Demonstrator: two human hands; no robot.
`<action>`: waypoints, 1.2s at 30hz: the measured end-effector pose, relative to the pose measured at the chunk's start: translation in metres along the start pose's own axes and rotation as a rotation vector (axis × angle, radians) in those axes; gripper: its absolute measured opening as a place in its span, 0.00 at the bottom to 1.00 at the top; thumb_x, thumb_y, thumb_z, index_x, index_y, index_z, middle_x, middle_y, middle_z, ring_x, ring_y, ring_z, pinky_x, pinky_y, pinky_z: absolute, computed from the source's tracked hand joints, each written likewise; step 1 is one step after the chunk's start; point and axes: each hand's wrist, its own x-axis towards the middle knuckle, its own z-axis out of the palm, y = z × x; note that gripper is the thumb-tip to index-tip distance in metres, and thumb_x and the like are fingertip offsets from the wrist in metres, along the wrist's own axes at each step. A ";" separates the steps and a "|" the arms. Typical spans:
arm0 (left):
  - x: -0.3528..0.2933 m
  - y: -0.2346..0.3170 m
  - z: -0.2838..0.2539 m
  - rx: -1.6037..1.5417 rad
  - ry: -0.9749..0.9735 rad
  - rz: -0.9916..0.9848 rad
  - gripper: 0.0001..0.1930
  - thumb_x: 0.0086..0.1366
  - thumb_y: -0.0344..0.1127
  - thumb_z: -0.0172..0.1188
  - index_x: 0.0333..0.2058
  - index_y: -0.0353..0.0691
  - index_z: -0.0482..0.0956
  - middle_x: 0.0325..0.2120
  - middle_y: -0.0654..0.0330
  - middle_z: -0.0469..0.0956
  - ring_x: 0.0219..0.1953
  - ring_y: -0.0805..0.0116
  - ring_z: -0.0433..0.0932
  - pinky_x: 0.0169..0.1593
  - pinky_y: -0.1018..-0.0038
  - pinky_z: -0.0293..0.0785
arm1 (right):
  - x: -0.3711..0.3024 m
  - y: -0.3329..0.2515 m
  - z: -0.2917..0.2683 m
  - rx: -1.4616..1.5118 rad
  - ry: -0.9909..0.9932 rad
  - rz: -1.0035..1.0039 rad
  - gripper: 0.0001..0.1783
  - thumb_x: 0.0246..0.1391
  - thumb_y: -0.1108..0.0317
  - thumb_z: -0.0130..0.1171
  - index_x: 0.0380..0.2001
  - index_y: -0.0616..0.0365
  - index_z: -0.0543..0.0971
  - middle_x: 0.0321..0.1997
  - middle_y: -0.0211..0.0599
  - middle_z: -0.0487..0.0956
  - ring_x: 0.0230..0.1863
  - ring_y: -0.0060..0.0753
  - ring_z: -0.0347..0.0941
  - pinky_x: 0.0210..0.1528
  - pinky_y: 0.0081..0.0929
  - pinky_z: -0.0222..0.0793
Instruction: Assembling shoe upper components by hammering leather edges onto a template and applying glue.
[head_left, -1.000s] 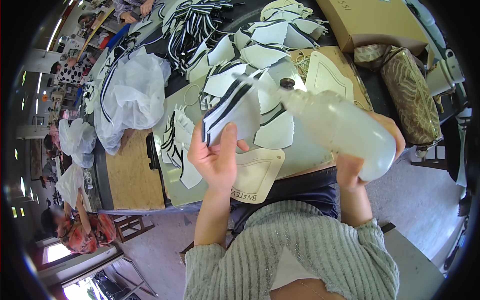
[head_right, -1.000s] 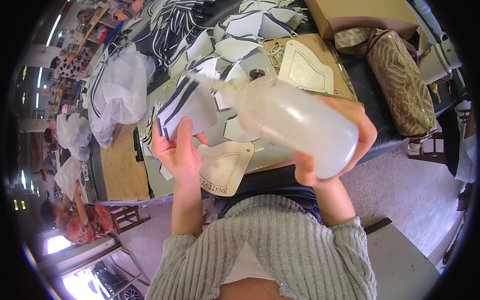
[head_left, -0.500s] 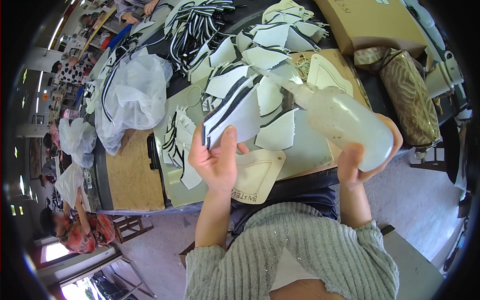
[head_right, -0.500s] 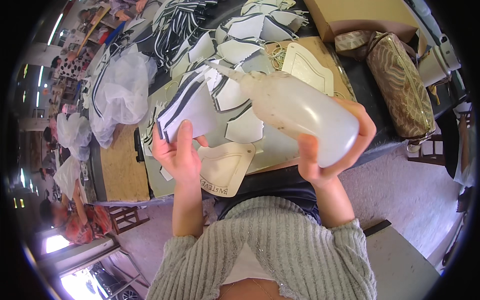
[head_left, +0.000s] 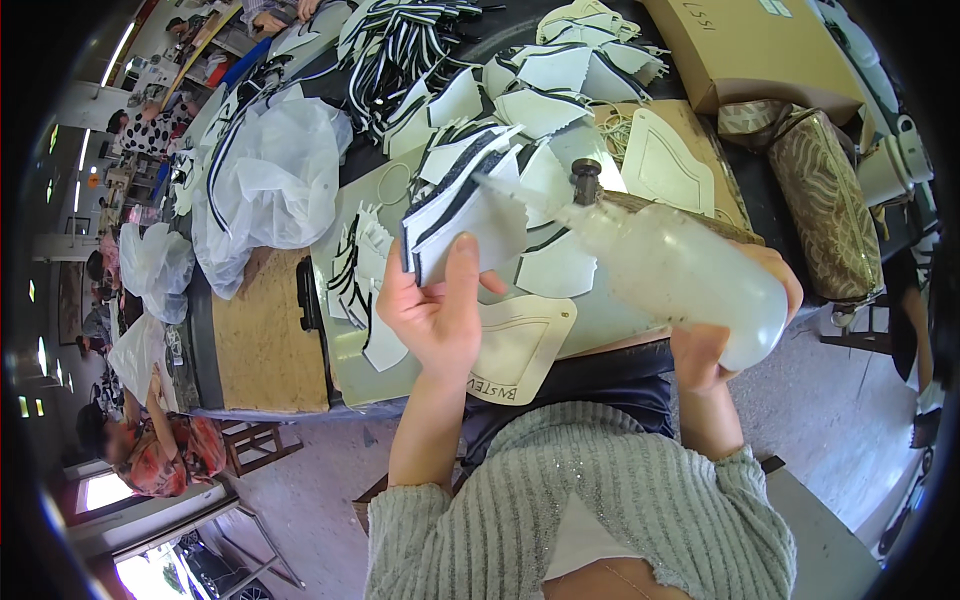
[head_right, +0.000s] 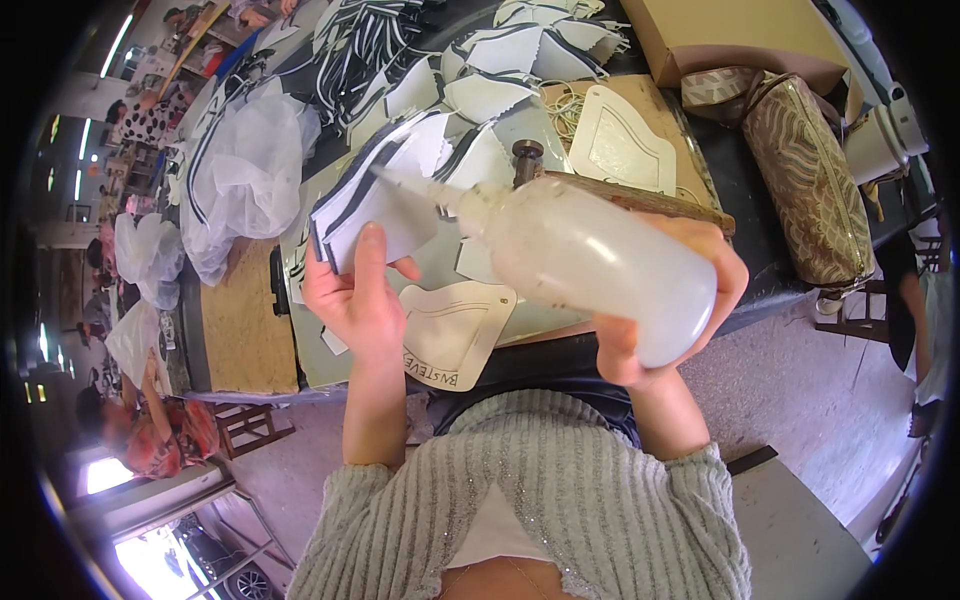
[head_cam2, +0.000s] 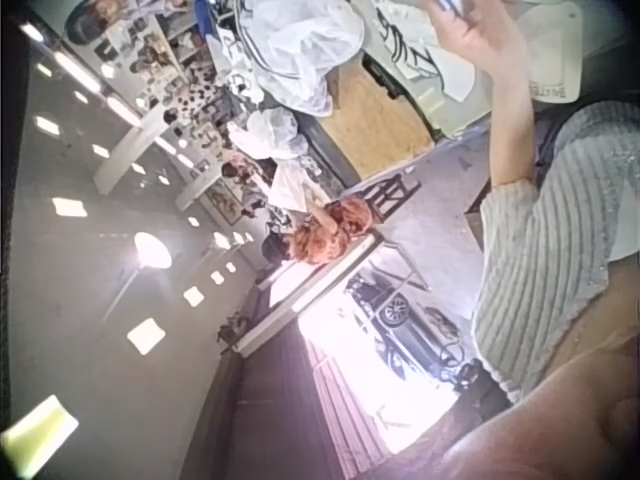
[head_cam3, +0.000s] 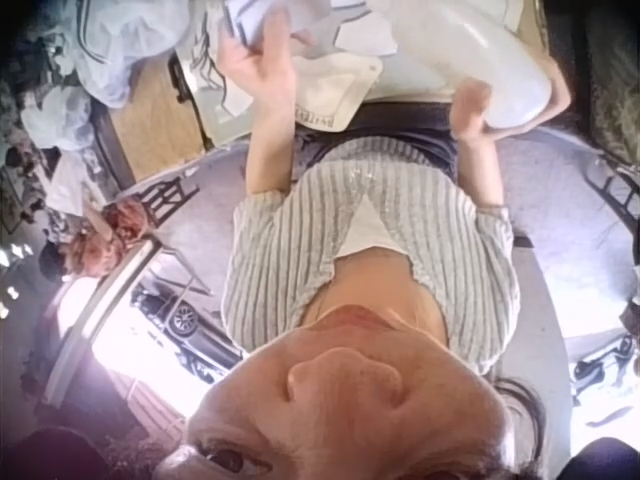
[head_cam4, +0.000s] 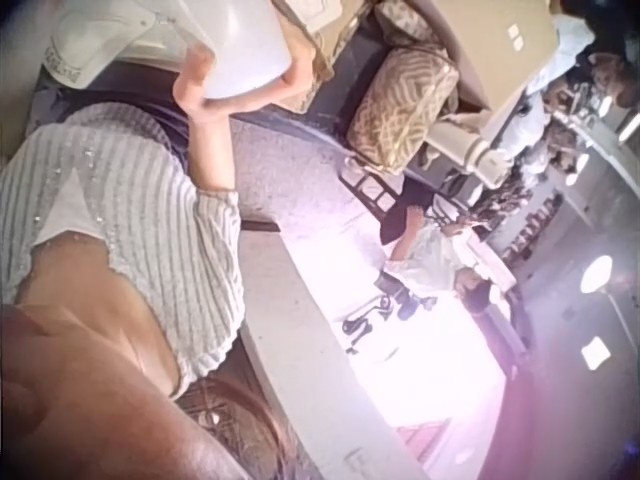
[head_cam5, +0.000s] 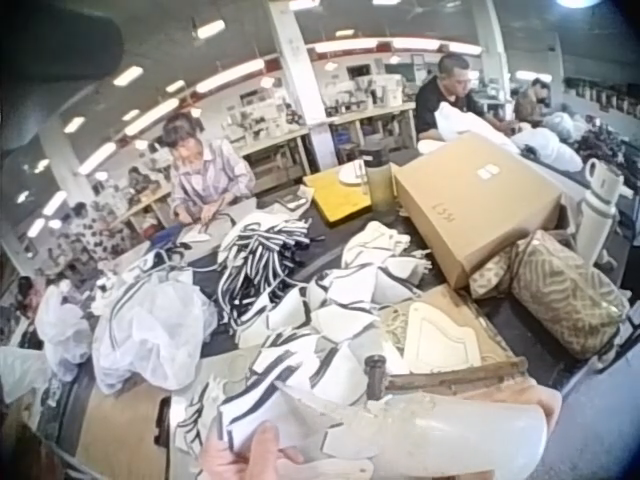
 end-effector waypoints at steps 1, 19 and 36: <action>0.001 0.001 0.001 0.000 -0.001 -0.004 0.11 0.64 0.22 0.55 0.45 0.27 0.73 0.35 0.54 0.80 0.23 0.74 0.77 0.22 0.79 0.75 | 0.000 0.000 0.001 0.000 -0.001 0.000 0.37 0.47 0.46 0.64 0.45 0.63 0.59 0.40 0.48 0.72 0.41 0.36 0.70 0.47 0.35 0.67; 0.003 -0.002 0.005 0.007 0.011 -0.054 0.12 0.64 0.22 0.55 0.47 0.30 0.74 0.36 0.58 0.79 0.29 0.75 0.77 0.22 0.76 0.74 | -0.011 -0.006 0.008 -0.052 -0.041 0.060 0.37 0.45 0.45 0.62 0.47 0.58 0.58 0.39 0.44 0.71 0.43 0.39 0.69 0.47 0.38 0.66; 0.004 -0.002 0.006 -0.086 0.085 -0.072 0.11 0.64 0.22 0.56 0.45 0.27 0.74 0.34 0.56 0.80 0.23 0.76 0.77 0.24 0.80 0.75 | -0.008 -0.010 0.007 -0.142 -0.031 -0.015 0.35 0.49 0.38 0.60 0.43 0.57 0.62 0.39 0.43 0.71 0.40 0.42 0.74 0.43 0.41 0.71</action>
